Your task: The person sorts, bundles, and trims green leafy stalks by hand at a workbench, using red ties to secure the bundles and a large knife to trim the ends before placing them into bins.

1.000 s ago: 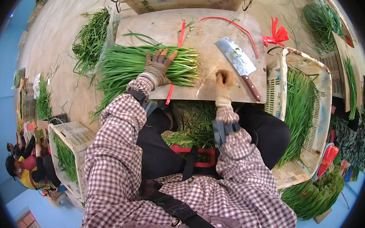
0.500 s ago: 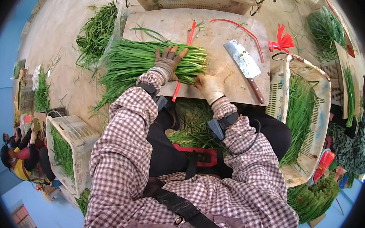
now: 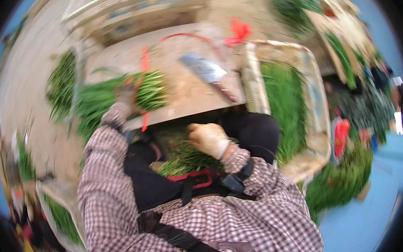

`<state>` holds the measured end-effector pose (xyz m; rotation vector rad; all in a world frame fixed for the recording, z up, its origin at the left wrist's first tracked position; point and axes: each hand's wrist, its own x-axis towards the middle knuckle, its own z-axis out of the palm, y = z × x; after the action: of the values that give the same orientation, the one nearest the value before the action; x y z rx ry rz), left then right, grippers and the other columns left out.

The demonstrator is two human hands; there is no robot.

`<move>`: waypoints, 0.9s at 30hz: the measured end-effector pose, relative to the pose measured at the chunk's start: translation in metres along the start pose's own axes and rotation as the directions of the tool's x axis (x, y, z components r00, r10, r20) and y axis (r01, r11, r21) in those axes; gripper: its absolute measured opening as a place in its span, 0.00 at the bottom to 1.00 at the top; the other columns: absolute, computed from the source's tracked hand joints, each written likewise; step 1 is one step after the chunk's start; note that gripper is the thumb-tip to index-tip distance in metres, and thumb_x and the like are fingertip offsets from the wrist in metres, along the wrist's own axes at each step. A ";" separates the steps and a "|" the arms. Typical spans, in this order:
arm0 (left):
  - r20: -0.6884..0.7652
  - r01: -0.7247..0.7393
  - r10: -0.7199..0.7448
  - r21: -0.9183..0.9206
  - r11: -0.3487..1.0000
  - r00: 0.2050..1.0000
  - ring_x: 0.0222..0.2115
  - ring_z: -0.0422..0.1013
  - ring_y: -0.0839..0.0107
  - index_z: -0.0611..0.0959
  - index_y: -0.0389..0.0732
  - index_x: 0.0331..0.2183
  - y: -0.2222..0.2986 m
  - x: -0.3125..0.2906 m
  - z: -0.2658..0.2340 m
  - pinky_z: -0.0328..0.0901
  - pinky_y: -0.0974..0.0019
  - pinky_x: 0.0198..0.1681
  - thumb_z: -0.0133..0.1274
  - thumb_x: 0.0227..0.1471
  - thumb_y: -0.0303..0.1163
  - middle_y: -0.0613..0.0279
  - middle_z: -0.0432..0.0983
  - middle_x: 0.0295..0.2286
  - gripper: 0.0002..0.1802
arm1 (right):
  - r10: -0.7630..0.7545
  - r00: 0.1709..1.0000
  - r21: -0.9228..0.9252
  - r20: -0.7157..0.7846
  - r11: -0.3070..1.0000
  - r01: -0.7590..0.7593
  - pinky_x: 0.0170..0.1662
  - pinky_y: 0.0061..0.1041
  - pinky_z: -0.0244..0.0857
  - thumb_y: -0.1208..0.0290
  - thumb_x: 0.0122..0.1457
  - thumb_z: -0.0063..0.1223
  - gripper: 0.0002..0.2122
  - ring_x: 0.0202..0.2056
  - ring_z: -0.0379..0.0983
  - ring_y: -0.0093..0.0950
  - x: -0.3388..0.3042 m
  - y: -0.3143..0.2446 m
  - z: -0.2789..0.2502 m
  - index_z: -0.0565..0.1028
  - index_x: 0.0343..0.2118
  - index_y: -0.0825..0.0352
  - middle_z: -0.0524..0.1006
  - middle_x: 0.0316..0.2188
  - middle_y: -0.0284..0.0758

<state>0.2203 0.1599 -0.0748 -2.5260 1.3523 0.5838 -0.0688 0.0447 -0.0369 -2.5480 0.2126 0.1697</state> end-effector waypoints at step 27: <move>-0.787 -0.343 0.169 -0.057 0.938 0.594 0.53 0.54 0.51 0.63 0.40 0.54 0.148 -0.041 0.031 0.48 0.52 0.57 0.63 0.34 0.34 0.51 0.57 0.53 0.44 | 0.937 -0.264 -0.094 0.230 -0.248 -0.964 0.50 0.32 0.56 0.63 0.46 0.59 0.45 0.48 0.62 0.32 -0.301 0.264 0.083 0.39 0.62 0.63 0.60 0.50 0.41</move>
<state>0.0687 0.1202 -0.0852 -2.8978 2.0438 -0.4694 -0.4197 -0.0921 -0.1969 -1.3697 2.1676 1.0139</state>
